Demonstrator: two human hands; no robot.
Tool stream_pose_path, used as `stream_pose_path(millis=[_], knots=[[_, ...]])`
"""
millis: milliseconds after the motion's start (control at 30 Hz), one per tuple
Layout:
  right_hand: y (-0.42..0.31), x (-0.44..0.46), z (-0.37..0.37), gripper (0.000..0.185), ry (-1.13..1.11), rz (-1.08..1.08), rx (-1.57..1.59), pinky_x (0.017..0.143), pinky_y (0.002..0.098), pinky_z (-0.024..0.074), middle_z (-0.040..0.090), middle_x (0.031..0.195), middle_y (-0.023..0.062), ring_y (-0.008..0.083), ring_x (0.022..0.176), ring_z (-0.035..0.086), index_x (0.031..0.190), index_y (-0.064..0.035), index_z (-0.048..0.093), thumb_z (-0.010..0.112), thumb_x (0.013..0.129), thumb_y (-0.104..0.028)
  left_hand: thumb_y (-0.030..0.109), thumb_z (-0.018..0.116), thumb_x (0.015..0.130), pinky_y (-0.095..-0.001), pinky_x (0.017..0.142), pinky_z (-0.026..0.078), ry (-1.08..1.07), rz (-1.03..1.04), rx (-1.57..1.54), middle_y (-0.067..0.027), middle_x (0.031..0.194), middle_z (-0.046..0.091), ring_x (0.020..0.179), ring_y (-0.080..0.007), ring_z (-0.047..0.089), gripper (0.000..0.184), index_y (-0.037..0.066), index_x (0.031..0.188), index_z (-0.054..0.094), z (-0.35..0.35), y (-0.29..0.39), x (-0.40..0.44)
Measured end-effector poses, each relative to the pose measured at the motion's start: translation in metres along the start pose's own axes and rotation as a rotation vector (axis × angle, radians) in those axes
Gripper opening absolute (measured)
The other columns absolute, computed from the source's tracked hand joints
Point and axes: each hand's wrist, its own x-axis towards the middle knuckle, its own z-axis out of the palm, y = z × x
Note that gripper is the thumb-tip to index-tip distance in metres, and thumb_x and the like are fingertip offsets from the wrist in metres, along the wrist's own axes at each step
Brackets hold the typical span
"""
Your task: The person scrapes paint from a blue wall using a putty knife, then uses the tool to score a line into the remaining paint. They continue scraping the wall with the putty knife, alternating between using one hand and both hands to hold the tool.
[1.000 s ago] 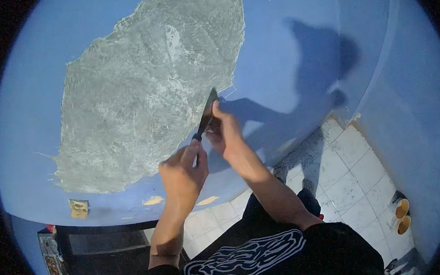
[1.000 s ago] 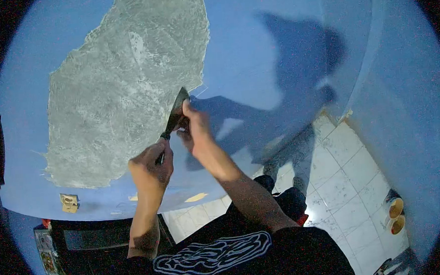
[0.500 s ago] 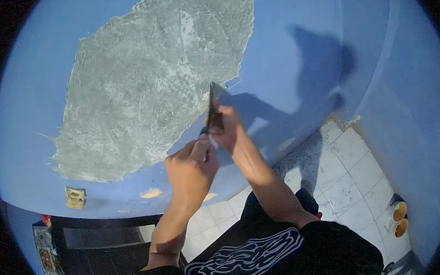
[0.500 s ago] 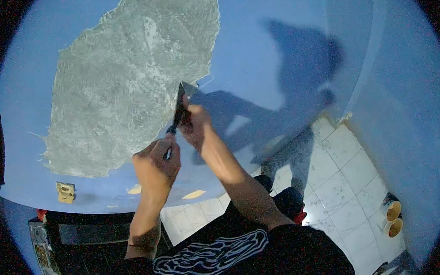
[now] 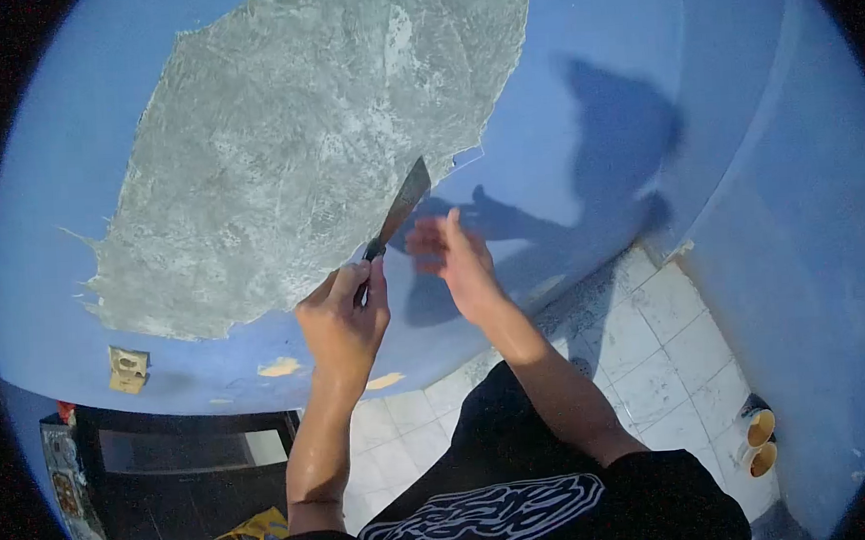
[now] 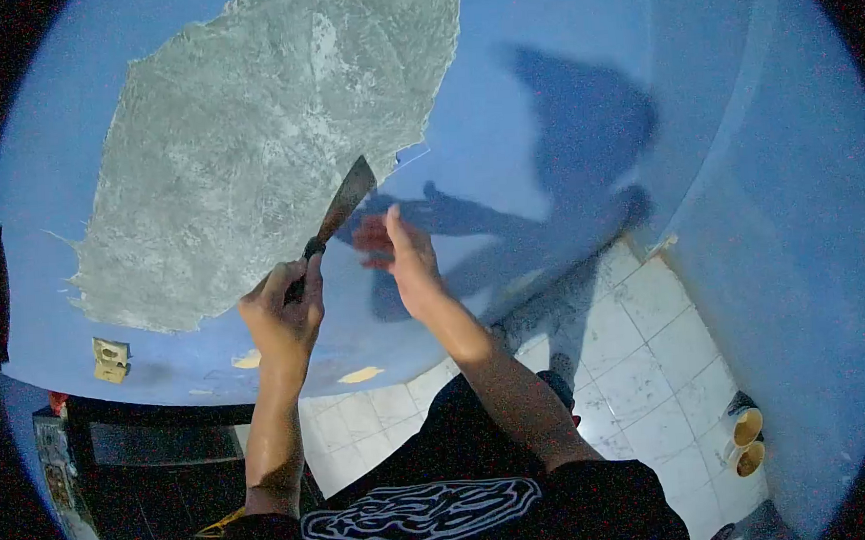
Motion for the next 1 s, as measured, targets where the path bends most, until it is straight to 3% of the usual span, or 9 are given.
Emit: stream_pose_path(millis=[67,133,233,333,433,533,800,900,1000], knots=[[-0.008,0.011,0.01,0.047,-0.128,-0.166,0.23,0.07,0.0345,0.0509,0.067,0.094,0.0037,0.017,0.088,0.065,0.098,-0.0063,0.064,0.052,0.096,-0.051,0.002,0.072,0.078,-0.0274,0.047,0.043,-0.024,0.03,0.029,-0.0135,0.059,0.058,0.048,-0.0206,0.058,0.008,0.0,0.081,0.065,0.0,-0.001,-0.001],[-0.014,0.021,0.019,0.042,-0.09,-0.115,0.299,0.067,0.0321,0.0514,0.066,0.088,0.0038,0.0162,0.08,0.064,0.095,-0.0071,0.064,0.057,0.094,-0.048,0.002,0.068,0.081,-0.0317,0.046,0.044,-0.048,0.132,0.181,-0.0137,0.058,0.057,0.048,-0.0273,0.058,0.009,0.001,0.09,0.068,0.005,0.002,0.003],[-0.01,0.036,0.02,0.031,-0.035,-0.054,0.386,0.061,0.0288,0.0515,0.065,0.078,0.0026,0.015,0.066,0.061,0.091,-0.008,0.064,0.066,0.091,-0.039,0.003,0.064,0.083,-0.037,0.048,0.046,-0.19,0.082,0.367,-0.014,0.06,0.059,0.051,-0.0331,0.059,0.021,0.004,0.103,0.069,0.016,0.017,0.014],[-0.01,0.037,0.023,0.029,-0.013,-0.057,0.49,0.058,0.0274,0.049,0.063,0.074,0.0015,0.0142,0.061,0.059,0.09,-0.0078,0.064,0.066,0.09,-0.037,0.004,0.062,0.076,-0.0391,0.049,0.05,-0.32,0.13,0.305,-0.0119,0.066,0.061,0.055,-0.0298,0.063,0.038,0.002,0.114,0.065,0.008,0.022,0.025],[-0.015,0.036,0.023,0.028,0.019,0.007,0.563,0.054,0.0275,0.0454,0.062,0.072,0.0008,0.0131,0.059,0.056,0.087,-0.0072,0.063,0.066,0.091,-0.035,0.005,0.063,0.076,-0.0399,0.049,0.049,-0.371,0.117,0.304,-0.0115,0.066,0.061,0.052,-0.0296,0.062,0.039,0.003,0.115,0.065,-0.002,0.027,0.024],[-0.019,0.047,0.009,0.028,0.064,-0.074,0.606,0.051,0.0275,0.0421,0.061,0.071,0.001,0.013,0.057,0.055,0.085,-0.0066,0.063,0.066,0.09,-0.034,0.006,0.065,0.076,-0.039,0.046,0.048,-0.282,0.204,0.265,-0.0109,0.065,0.061,0.049,-0.0288,0.06,0.036,0.005,0.112,0.067,0.029,0.019,0.026],[-0.029,0.043,0.012,0.025,-0.046,0.002,0.53,0.052,0.025,0.0461,0.063,0.07,0.0021,0.0129,0.058,0.059,0.085,-0.0086,0.063,0.065,0.091,-0.033,0.004,0.069,0.079,-0.0342,0.04,0.041,-0.22,0.19,0.279,-0.0079,0.059,0.058,0.043,-0.0236,0.056,0.013,0.007,0.091,0.071,0.018,0.03,0.031],[-0.017,0.037,0.016,0.025,-0.051,-0.024,0.568,0.052,0.0264,0.0455,0.062,0.068,0.0022,0.0131,0.057,0.058,0.085,-0.0079,0.064,0.065,0.092,-0.032,0.0,0.069,0.077,-0.0336,0.041,0.042,-0.17,0.178,0.213,-0.0078,0.061,0.06,0.044,-0.0233,0.057,0.012,0.006,0.087,0.069,0.015,0.014,0.018],[-0.021,0.042,0.011,0.028,0.002,0.006,0.346,0.055,0.0254,0.0449,0.06,0.066,0.0027,0.0128,0.057,0.056,0.082,-0.0075,0.063,0.063,0.093,-0.033,-0.002,0.069,0.076,-0.0331,0.042,0.044,-0.064,0.2,0.132,-0.0086,0.065,0.063,0.047,-0.0233,0.059,0.016,0.005,0.09,0.069,0.033,0.003,0.007]])
